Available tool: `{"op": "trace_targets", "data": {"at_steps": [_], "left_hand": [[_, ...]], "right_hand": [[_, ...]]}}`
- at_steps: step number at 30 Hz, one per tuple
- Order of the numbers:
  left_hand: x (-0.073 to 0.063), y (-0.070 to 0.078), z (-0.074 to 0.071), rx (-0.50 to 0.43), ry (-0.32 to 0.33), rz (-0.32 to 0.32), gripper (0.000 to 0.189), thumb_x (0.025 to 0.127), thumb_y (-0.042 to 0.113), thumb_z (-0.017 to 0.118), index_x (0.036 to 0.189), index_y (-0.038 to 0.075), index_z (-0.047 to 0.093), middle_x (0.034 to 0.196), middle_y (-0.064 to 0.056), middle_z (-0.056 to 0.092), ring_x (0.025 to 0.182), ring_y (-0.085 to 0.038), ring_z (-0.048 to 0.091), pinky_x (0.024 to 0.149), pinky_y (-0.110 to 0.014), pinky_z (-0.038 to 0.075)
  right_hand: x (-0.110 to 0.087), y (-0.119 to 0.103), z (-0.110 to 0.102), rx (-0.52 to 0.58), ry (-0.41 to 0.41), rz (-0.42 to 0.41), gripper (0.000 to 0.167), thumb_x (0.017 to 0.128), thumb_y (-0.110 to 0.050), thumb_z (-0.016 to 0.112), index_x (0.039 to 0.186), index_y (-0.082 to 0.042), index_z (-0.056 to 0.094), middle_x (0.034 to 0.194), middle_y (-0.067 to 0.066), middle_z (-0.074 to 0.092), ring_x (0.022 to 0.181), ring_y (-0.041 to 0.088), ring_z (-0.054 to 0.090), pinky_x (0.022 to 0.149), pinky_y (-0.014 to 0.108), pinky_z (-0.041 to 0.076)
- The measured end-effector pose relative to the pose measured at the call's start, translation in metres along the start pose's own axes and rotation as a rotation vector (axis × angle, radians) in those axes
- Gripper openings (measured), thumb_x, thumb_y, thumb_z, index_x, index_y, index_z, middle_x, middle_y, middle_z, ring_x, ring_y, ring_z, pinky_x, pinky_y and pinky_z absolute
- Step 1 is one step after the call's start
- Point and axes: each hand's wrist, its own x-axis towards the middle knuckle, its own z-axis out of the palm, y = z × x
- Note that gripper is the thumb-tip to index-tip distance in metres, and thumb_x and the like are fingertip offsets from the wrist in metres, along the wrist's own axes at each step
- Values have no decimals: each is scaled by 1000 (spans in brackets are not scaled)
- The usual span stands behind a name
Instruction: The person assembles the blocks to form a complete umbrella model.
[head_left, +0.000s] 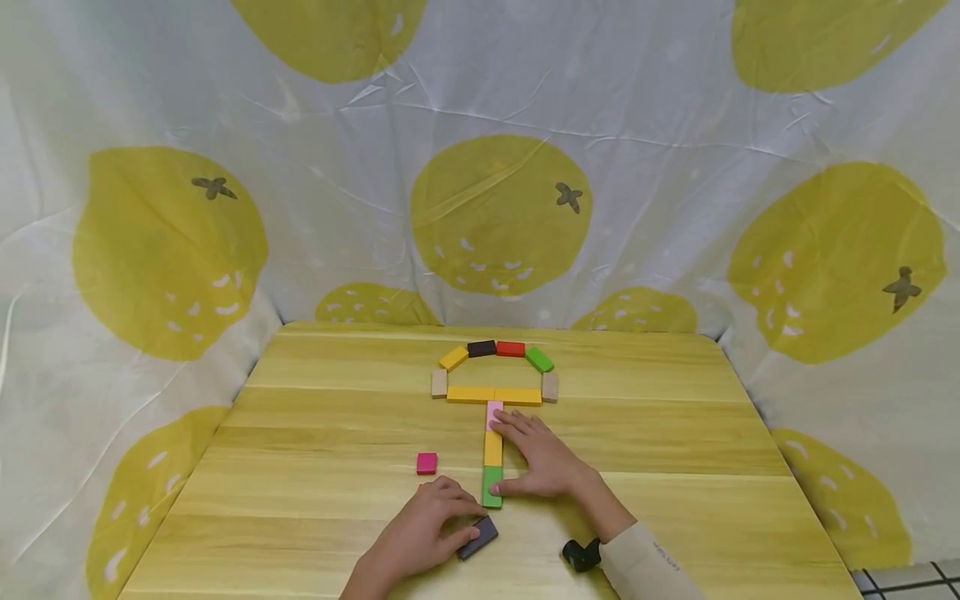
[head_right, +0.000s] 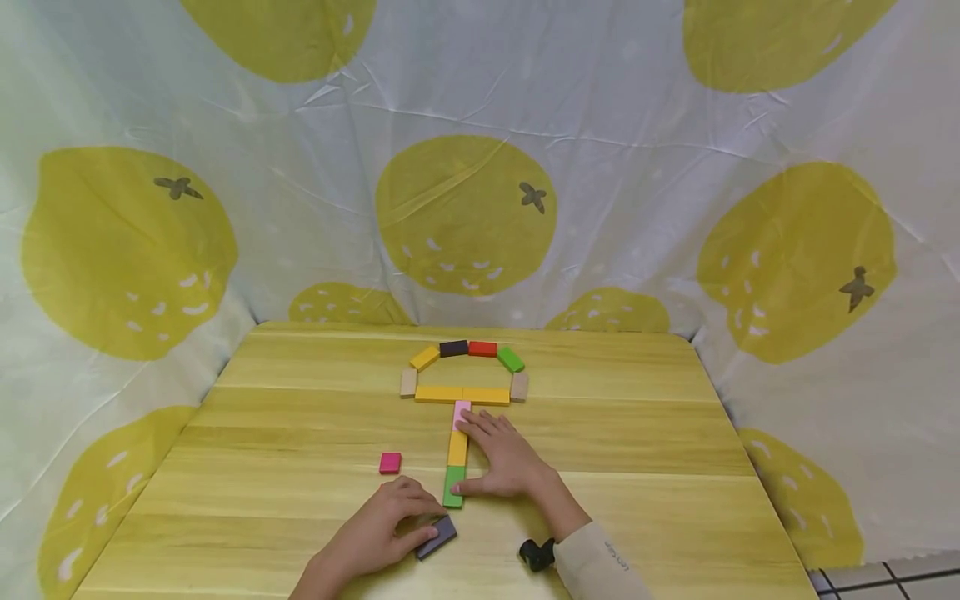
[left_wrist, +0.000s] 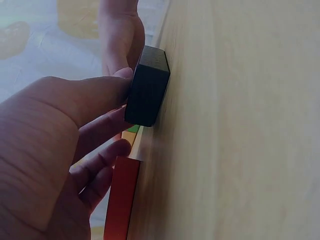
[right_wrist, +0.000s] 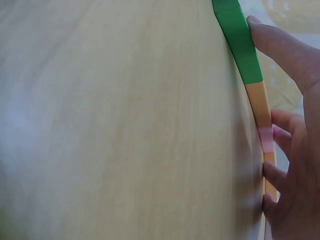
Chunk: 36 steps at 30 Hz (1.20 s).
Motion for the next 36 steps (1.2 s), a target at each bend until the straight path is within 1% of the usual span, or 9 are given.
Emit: {"op": "trace_targets", "data": {"at_steps": [7,10,17,27,30,36], "left_hand": [[-4,-2,0,-13,39,18,21,100,30,70,119,31,77,111,22,71,108,-4,57,95,-35,52],[-5,-2,-1,-19,44,15,22,100,26,69,120,29,77,113,22,71,110,-5,58,95,-36,52],[-3,-2,0,-35,5,-31,24,102,36,65,123,31,75,113,22,70,110,-4,58,97,-37,51],[-3,-2,-1,-16,-28,-74,28,102,35,65,128,28,73,113,19,68,109,-5,56,98,-38,51],[-3,-2,-2,-6,-33,-72,28,102,36,64,128,29,73,111,19,67,108,-5,55,97,-37,50],[-1,-1,-3,8,-24,-52,26,103,35,64,125,26,75,107,18,67,104,-5,54,93,-36,49]], "right_hand": [[0,1,0,13,-3,-1,107,81,-83,62,164,-24,30,172,-5,24,161,29,17,131,52,13],[0,1,0,10,-7,-1,107,81,-83,61,164,-24,29,172,-5,24,161,29,17,131,52,13],[-1,-1,-3,24,-10,1,106,82,-81,63,164,-23,30,172,-3,24,161,30,17,131,53,12],[0,-1,-3,29,-7,-3,106,82,-79,65,164,-22,30,172,-3,24,161,30,17,131,53,12],[0,0,-3,31,-8,-5,106,82,-78,65,164,-22,30,172,-3,24,161,30,17,131,54,12],[0,-1,-4,26,-11,-7,105,82,-79,65,164,-22,31,172,-4,24,160,30,18,131,53,12]]}}
